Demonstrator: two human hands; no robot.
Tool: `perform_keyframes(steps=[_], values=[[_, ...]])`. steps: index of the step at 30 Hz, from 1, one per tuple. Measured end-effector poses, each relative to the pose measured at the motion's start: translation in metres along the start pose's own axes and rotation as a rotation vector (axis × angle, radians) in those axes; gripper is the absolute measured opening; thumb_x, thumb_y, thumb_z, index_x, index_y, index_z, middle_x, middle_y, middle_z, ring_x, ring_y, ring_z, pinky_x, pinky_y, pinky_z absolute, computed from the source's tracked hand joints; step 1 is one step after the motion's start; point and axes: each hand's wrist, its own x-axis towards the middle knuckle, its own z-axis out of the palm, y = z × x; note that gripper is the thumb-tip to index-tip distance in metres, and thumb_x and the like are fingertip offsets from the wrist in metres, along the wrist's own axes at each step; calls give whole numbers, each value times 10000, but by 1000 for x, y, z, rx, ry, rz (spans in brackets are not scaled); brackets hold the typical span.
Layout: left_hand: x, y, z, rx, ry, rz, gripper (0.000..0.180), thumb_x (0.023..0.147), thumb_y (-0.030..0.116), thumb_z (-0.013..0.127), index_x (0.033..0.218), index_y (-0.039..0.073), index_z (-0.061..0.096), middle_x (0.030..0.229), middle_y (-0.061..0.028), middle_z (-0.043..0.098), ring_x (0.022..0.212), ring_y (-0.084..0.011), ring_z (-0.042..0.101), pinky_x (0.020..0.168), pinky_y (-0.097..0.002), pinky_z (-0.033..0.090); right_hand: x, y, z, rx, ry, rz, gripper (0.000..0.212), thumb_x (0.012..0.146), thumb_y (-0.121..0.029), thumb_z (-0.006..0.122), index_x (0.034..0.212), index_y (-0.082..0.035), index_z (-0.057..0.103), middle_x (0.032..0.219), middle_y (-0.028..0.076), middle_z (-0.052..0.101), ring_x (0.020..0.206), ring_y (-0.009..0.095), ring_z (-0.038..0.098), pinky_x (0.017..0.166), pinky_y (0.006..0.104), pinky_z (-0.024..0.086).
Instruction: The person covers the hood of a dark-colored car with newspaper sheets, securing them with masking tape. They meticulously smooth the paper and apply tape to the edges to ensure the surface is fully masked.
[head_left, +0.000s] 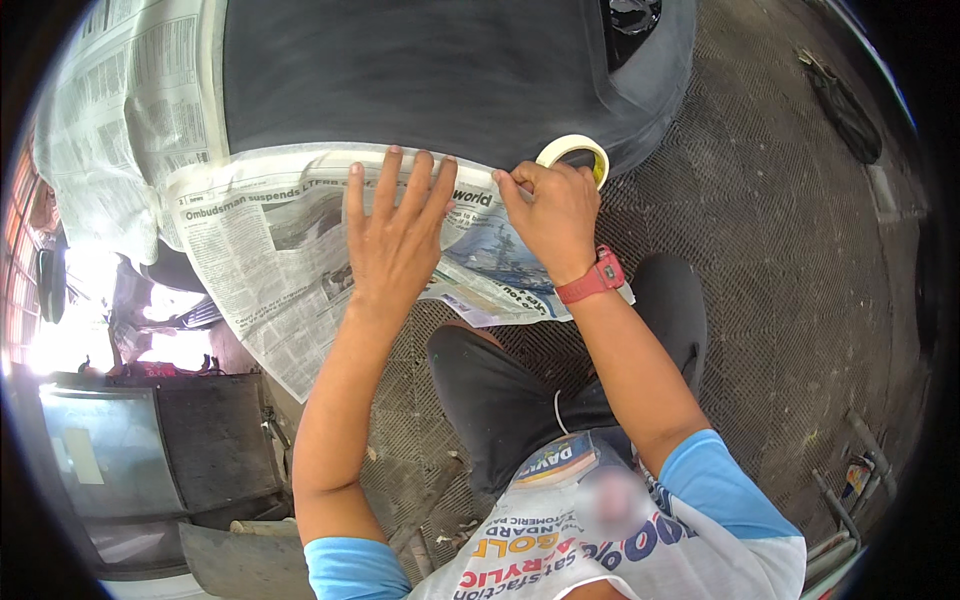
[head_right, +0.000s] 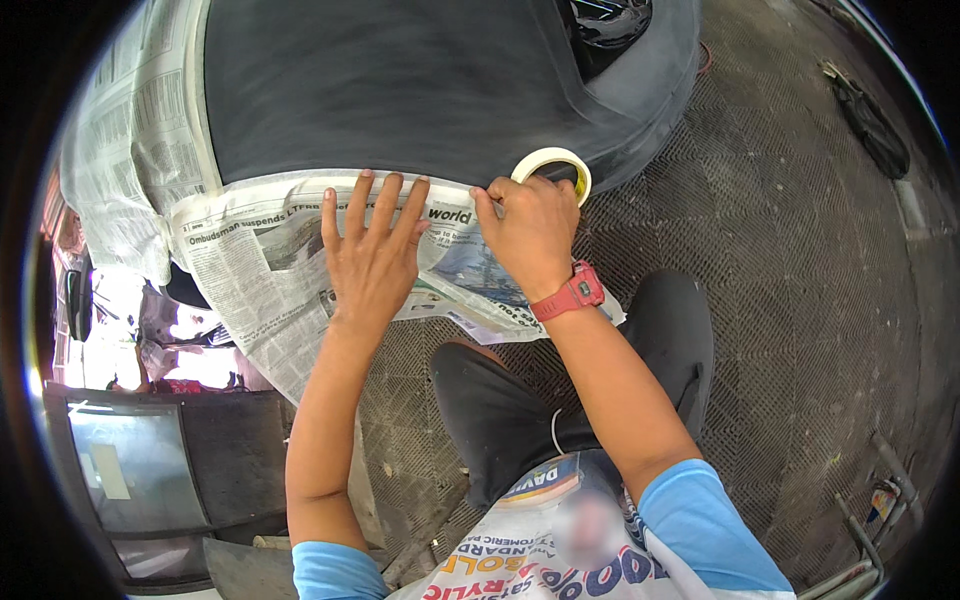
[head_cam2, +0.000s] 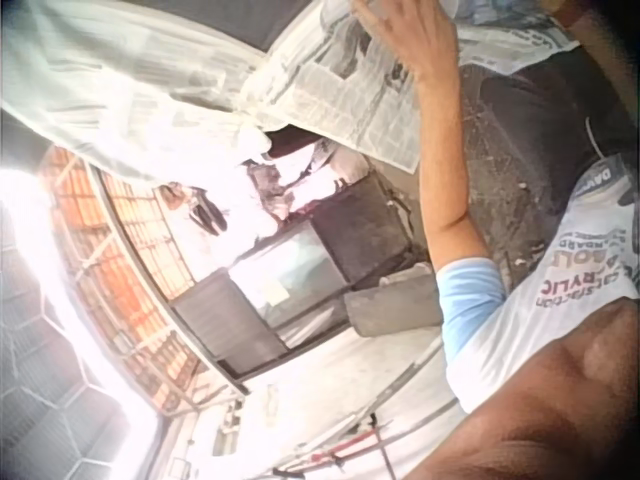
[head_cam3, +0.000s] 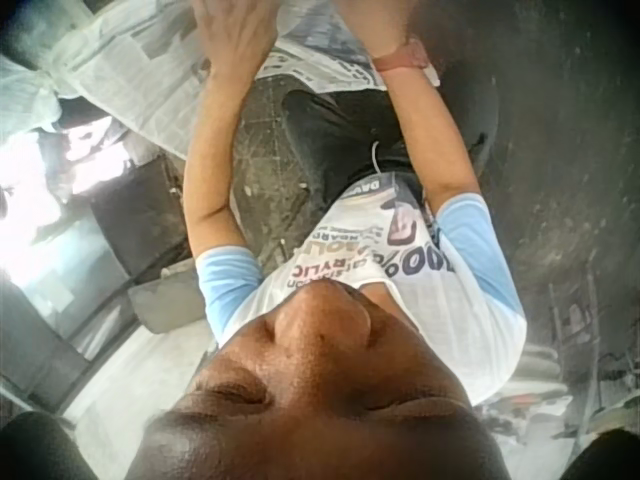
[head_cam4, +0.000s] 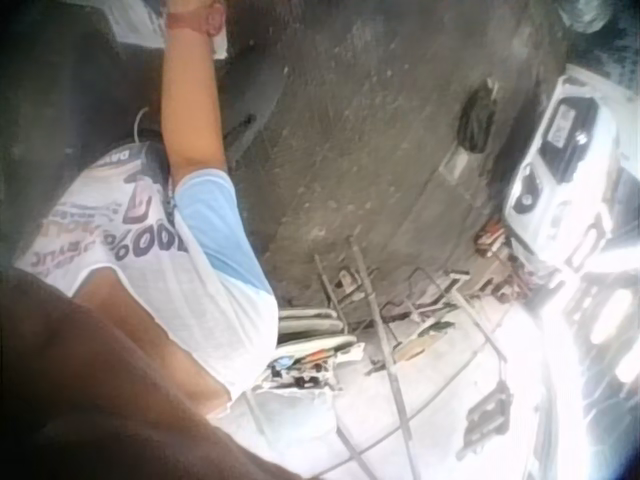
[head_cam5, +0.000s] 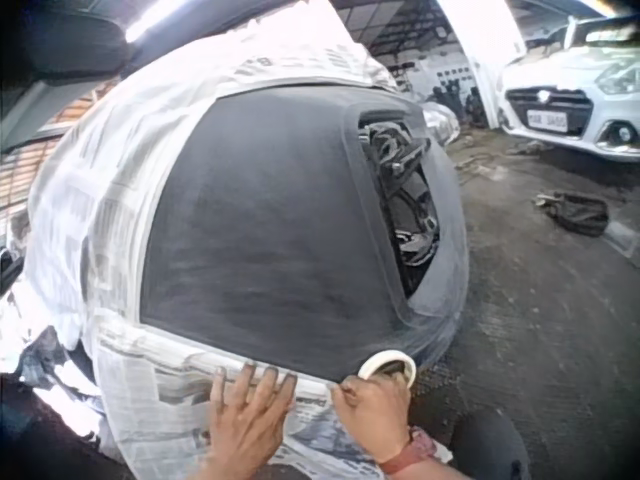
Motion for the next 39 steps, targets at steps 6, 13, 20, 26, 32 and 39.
perform_keyframes(steps=[6,13,20,26,32,39], values=[[7,11,-2,-3,-35,16,498,1016,401,718,1495,278,666,1483,20,613,1476,-259,493,1301,-591,266,-17,0,-10,191,-51,120,267,979,-282,774,855,-47,797,713,131,713,707,354,672,758,479,460],[9,14,-4,-8,-35,15,490,1010,406,723,1479,271,679,1473,16,620,1467,-261,502,1304,-588,257,-32,15,0,239,37,205,258,985,-283,780,862,-58,797,736,112,712,738,339,660,794,474,476],[9,13,-5,-3,-48,21,476,1019,392,718,1479,277,680,1464,16,620,1462,-263,504,1306,-589,247,-27,19,19,231,69,288,275,942,-318,826,839,-64,809,747,104,711,754,336,656,826,499,482],[11,23,-2,0,-89,48,510,1005,390,733,1497,274,664,1471,16,616,1465,-266,500,1300,-595,260,-25,20,16,208,48,290,267,933,-313,831,842,-62,816,749,110,714,745,342,660,846,507,494],[8,33,4,-26,-90,60,515,1001,380,737,1499,271,660,1489,12,608,1486,-275,477,1298,-604,270,-31,18,15,286,10,296,255,948,-278,814,850,-43,805,780,121,742,782,340,686,782,473,514],[9,32,9,13,-87,76,514,1000,367,738,1501,280,661,1493,17,604,1489,-276,471,1302,-605,273,-41,22,9,423,-2,393,248,964,-247,796,870,-18,787,789,113,750,810,310,695,773,449,525]])
